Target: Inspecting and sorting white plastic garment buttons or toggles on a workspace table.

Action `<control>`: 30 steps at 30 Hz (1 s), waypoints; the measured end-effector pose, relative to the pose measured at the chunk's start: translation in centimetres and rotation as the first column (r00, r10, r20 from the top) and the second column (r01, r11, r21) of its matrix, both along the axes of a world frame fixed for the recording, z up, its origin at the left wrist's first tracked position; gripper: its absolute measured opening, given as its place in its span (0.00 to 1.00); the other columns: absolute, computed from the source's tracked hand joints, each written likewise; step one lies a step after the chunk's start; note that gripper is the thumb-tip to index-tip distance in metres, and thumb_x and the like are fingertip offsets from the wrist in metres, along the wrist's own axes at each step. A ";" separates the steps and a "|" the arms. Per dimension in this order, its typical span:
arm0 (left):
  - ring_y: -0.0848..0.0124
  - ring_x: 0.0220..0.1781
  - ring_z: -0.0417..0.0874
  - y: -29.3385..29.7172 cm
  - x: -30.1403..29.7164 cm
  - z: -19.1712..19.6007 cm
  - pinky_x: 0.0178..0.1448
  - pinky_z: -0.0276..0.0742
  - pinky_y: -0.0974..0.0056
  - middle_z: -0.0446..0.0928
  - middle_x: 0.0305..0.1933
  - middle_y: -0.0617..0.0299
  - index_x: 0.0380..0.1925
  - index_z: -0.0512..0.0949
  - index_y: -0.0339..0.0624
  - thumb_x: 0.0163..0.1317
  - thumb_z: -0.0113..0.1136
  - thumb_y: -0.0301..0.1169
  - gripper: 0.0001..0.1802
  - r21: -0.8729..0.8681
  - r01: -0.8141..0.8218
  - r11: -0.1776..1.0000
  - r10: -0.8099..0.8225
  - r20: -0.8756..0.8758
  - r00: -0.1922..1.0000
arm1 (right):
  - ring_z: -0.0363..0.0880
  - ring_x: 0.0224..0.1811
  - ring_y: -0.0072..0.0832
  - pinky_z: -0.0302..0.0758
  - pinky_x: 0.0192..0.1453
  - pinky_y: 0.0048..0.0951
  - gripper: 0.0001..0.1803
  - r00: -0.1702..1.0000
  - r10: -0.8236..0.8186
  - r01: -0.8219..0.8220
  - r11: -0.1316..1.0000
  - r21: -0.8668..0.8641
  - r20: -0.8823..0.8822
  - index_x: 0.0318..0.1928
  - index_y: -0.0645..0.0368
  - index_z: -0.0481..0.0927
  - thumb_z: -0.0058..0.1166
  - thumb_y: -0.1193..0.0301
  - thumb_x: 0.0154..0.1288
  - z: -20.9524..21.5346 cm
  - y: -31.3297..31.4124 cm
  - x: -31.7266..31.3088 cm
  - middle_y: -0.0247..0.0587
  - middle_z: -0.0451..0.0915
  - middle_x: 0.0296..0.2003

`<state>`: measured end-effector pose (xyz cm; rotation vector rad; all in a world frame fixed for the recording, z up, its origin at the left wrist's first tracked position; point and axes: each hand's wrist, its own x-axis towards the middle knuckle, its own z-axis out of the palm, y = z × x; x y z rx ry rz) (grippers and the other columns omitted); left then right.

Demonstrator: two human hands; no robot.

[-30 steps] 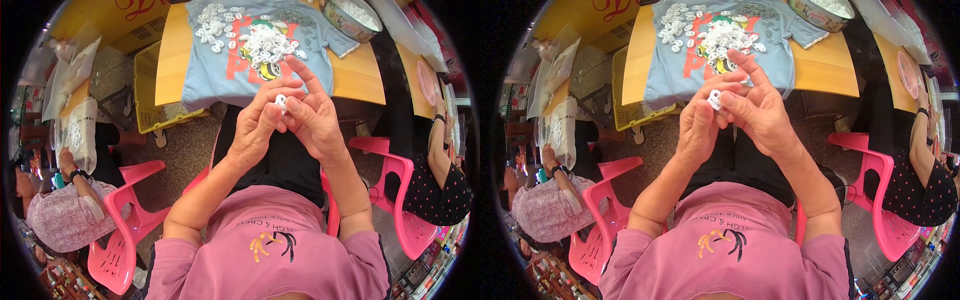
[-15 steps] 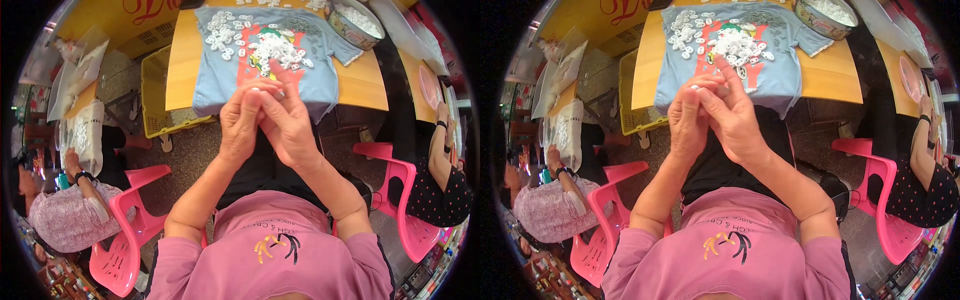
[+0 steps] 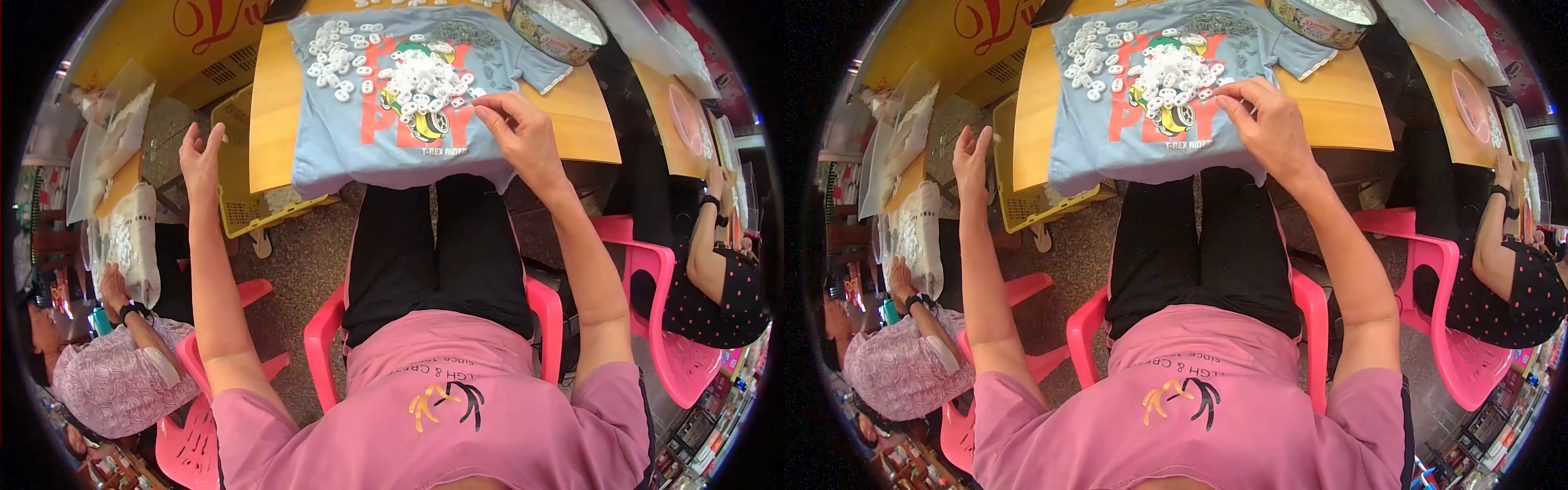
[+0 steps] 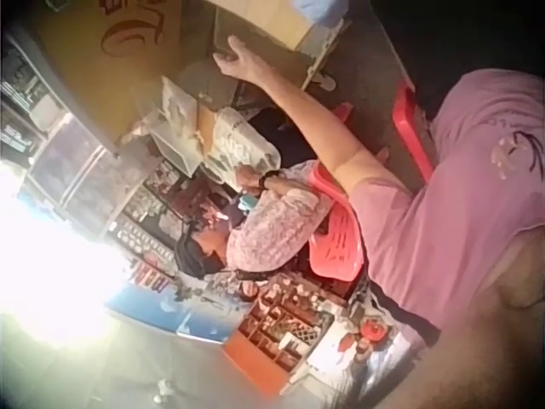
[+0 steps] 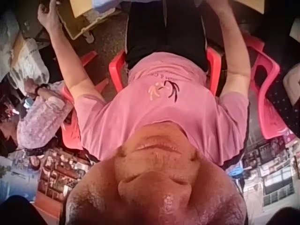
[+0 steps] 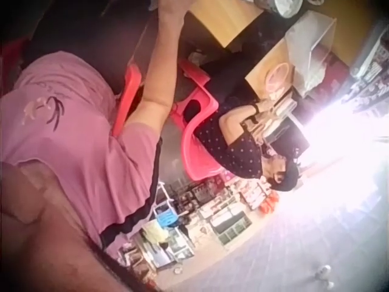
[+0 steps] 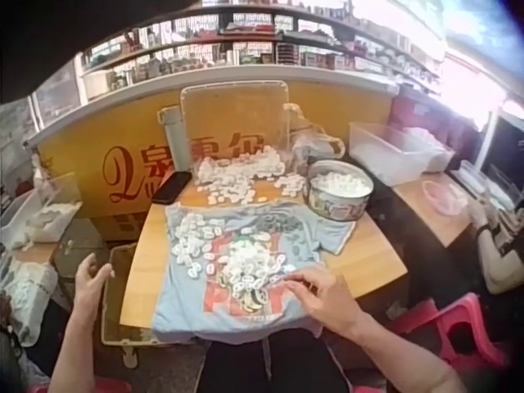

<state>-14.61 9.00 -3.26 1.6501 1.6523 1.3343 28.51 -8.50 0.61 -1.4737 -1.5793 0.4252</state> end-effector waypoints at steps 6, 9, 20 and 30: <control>0.70 0.50 0.78 -6.4 9.1 4.0 0.55 0.73 0.67 0.75 0.52 0.56 0.57 0.71 0.33 0.66 0.60 0.30 0.22 0.144 0.221 0.964 -0.243 0.154 0.958 | 0.77 0.29 0.31 0.73 0.35 0.29 0.07 0.928 -0.068 0.045 0.996 0.072 0.366 0.37 0.58 0.85 0.59 0.69 0.62 -0.6 1.9 0.7 0.39 0.81 0.33; 0.73 0.46 0.79 -10.5 13.7 5.2 0.49 0.75 0.71 0.75 0.49 0.59 0.54 0.74 0.35 0.66 0.56 0.23 0.16 0.095 0.453 0.886 -0.463 0.167 0.870 | 0.79 0.32 0.35 0.74 0.36 0.33 0.08 0.883 -0.086 0.059 0.996 0.071 0.461 0.35 0.57 0.84 0.60 0.66 0.62 -0.6 2.5 0.3 0.38 0.81 0.33; 0.76 0.33 0.80 -14.8 23.5 2.7 0.37 0.76 0.71 0.79 0.39 0.60 0.45 0.78 0.35 0.63 0.58 0.20 0.10 0.066 0.689 0.722 -0.658 0.376 0.653 | 0.80 0.36 0.41 0.75 0.38 0.38 0.06 0.829 -0.068 0.012 0.995 0.104 0.555 0.35 0.57 0.82 0.59 0.67 0.62 -0.7 2.8 0.2 0.41 0.78 0.32; 0.81 0.30 0.78 -13.7 25.7 2.4 0.33 0.74 0.73 0.78 0.31 0.64 0.43 0.78 0.33 0.66 0.57 0.23 0.07 0.004 0.653 0.757 -0.564 0.508 0.651 | 0.77 0.29 0.25 0.73 0.34 0.25 0.09 0.995 0.097 -0.096 0.995 0.031 -0.019 0.44 0.61 0.81 0.57 0.72 0.65 -1.2 2.1 0.8 0.35 0.79 0.31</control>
